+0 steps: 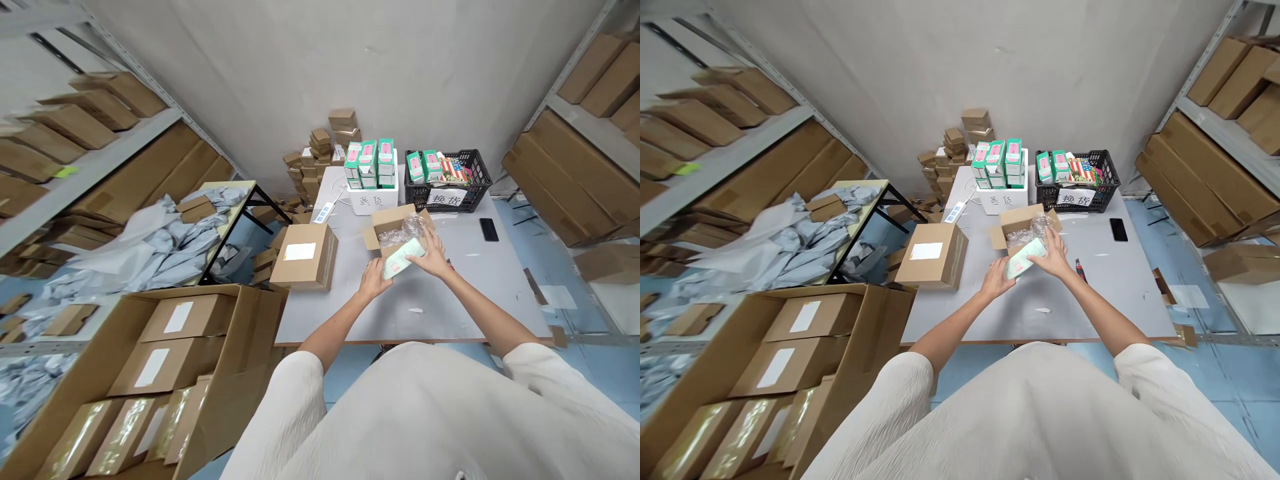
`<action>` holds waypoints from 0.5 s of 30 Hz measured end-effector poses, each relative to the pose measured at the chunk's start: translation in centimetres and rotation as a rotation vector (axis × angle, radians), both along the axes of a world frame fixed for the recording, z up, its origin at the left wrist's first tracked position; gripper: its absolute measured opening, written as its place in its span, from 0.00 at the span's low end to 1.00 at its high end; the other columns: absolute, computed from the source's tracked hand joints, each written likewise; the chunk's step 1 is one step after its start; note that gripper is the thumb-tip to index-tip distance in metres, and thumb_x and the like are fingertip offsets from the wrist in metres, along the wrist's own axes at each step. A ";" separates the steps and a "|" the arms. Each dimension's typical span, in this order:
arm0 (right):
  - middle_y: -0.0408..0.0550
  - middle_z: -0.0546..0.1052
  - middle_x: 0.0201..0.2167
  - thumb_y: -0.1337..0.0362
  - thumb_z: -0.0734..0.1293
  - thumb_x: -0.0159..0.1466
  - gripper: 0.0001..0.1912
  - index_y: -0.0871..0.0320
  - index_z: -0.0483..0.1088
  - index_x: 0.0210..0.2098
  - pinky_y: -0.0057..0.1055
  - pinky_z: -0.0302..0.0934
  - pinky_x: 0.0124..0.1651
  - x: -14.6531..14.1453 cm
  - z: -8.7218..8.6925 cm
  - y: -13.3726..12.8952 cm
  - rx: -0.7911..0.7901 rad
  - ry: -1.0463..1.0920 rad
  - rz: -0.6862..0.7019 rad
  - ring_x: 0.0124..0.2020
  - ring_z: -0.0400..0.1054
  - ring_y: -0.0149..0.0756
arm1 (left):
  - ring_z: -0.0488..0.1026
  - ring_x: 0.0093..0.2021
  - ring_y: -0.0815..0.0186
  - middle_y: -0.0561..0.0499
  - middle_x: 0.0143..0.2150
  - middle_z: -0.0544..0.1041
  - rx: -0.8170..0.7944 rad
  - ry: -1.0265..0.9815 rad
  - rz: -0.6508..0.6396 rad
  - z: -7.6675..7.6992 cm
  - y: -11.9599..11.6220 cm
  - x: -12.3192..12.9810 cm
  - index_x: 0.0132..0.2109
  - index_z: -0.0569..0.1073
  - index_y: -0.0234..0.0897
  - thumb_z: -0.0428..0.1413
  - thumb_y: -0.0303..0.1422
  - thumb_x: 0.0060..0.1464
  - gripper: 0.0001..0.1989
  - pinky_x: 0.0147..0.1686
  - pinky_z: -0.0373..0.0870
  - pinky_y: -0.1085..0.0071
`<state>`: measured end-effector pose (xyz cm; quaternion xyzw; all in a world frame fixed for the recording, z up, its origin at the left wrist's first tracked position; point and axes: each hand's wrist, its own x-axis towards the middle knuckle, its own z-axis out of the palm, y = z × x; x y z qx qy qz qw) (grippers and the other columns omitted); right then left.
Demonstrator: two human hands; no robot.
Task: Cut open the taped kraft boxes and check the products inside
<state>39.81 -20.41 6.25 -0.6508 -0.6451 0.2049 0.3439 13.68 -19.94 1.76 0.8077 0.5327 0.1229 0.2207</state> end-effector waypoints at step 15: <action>0.63 0.79 0.57 0.63 0.75 0.58 0.32 0.57 0.72 0.62 0.56 0.52 0.67 -3.7 -0.4 -1.9 -0.123 -0.511 0.471 0.60 0.68 0.63 | 0.67 0.70 0.43 0.42 0.69 0.74 0.071 -0.010 -0.164 3.8 -1.7 0.8 0.75 0.65 0.45 0.67 0.33 0.54 0.43 0.71 0.61 0.48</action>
